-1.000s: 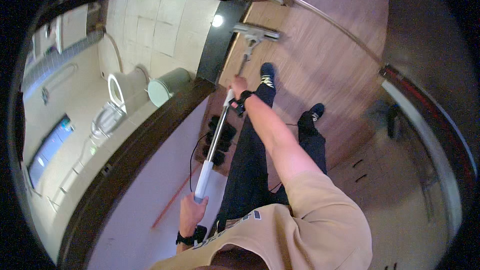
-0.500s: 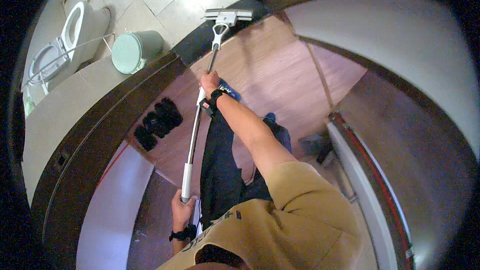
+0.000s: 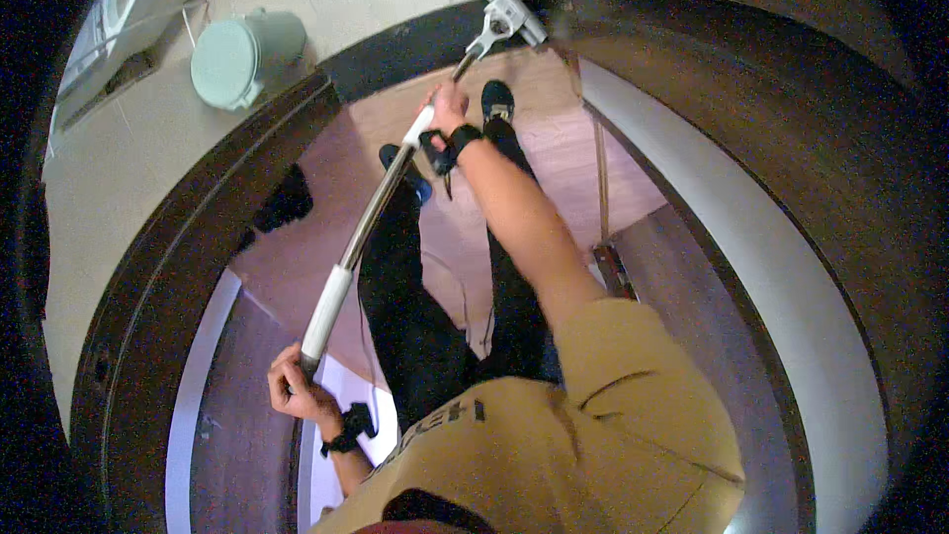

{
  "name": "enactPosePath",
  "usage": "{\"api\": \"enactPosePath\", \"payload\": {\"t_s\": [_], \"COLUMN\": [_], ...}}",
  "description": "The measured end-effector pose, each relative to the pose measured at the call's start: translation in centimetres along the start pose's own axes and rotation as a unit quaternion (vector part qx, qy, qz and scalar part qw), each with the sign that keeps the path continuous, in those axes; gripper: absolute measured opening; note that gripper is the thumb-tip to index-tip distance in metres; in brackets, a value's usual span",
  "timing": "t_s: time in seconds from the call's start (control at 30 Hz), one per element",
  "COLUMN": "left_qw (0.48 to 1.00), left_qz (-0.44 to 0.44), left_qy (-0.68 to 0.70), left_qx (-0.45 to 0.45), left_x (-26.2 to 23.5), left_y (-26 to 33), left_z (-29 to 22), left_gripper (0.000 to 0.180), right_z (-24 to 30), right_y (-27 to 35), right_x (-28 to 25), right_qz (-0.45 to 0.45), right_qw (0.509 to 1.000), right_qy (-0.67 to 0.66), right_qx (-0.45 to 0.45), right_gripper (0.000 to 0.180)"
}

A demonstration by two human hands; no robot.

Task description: The person sweeps a wooden floor with a broom and dustpan, then arranges several pairs of shoes and slippers. They then use a flat mop to clean the wooden floor and continue mopping the tiled bathroom floor, rinsing the mop with a handheld shower head.

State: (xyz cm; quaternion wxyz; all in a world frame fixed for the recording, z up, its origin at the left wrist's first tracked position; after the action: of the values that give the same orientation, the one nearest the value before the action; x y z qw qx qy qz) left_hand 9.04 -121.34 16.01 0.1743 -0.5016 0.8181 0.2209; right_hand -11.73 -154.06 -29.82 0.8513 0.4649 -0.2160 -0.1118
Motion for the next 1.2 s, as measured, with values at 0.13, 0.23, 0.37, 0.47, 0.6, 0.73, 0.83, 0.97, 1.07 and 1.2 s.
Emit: {"api": "enactPosePath", "payload": {"t_s": [0.13, 0.23, 0.37, 0.47, 0.6, 0.73, 0.83, 0.97, 1.07, 1.2], "left_qw": [0.953, 0.833, 0.853, 0.899, 0.944, 0.962, 0.981, 0.967, 0.950, 0.931], "left_qz": [-0.079, 0.123, 0.167, 0.121, 0.117, 0.142, 0.134, 0.149, 0.196, 0.226], "left_qy": [0.291, 0.539, 0.492, 0.418, 0.309, 0.232, 0.131, 0.193, 0.228, 0.281], "left_qx": [0.019, -0.015, -0.043, -0.042, -0.013, 0.034, 0.051, 0.071, 0.087, 0.058], "left_x": [0.4, 1.5, -4.7, -9.0, -12.3, -10.8, -9.5, -8.3, -6.8, -3.2], "left_y": [0.0, -3.0, -5.1, -5.1, -6.4, -4.4, -4.9, -7.2, -8.0, -9.5], "left_z": [-2.9, -3.5, -4.1, -4.9, -10.0, -15.4, -16.8, -17.7, -18.4, -19.8], "left_gripper": [0.029, 0.040, 0.039, 0.042, 0.039, 0.033, 0.039, 0.036, 0.037, 0.038], "right_z": [1.9, 1.5, -7.8, -16.0, -26.5, -35.2, -38.4, -34.7, -28.0, -19.4], "right_y": [1.1, 1.7, 5.4, 9.3, 12.5, 14.5, 16.4, 16.4, 14.2, 12.3], "right_x": [0.3, 3.0, 3.5, 5.3, 12.5, 18.7, 21.8, 22.1, 20.1, 15.4], "right_qz": [-0.029, 0.104, 0.017, 0.016, 0.154, 0.136, 0.169, 0.137, 0.090, 0.022], "right_qw": [0.999, 0.977, 0.996, 0.998, 0.974, 0.964, 0.937, 0.920, 0.930, 0.936], "right_qy": [-0.032, 0.168, 0.086, 0.056, 0.110, -0.031, -0.045, -0.148, -0.182, -0.172], "right_qx": [-0.009, -0.077, -0.003, 0.039, 0.124, 0.226, 0.302, 0.336, 0.306, 0.305], "right_gripper": [0.019, 0.037, 0.038, 0.035, 0.029, 0.047, 0.050, 0.048, 0.043, 0.031]}}
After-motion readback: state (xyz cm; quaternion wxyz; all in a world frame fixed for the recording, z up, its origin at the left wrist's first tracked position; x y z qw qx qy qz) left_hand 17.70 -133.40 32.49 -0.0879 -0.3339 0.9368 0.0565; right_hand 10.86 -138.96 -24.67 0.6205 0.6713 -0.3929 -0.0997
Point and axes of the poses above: each hand's wrist, its own y-axis away from the middle knuckle, its own x-axis out of the palm, z = x × y, the point moved 9 cm from there along -y, towards the middle knuckle, and after that the axes turned 12 degrees about -x, right-handed, at the moved point
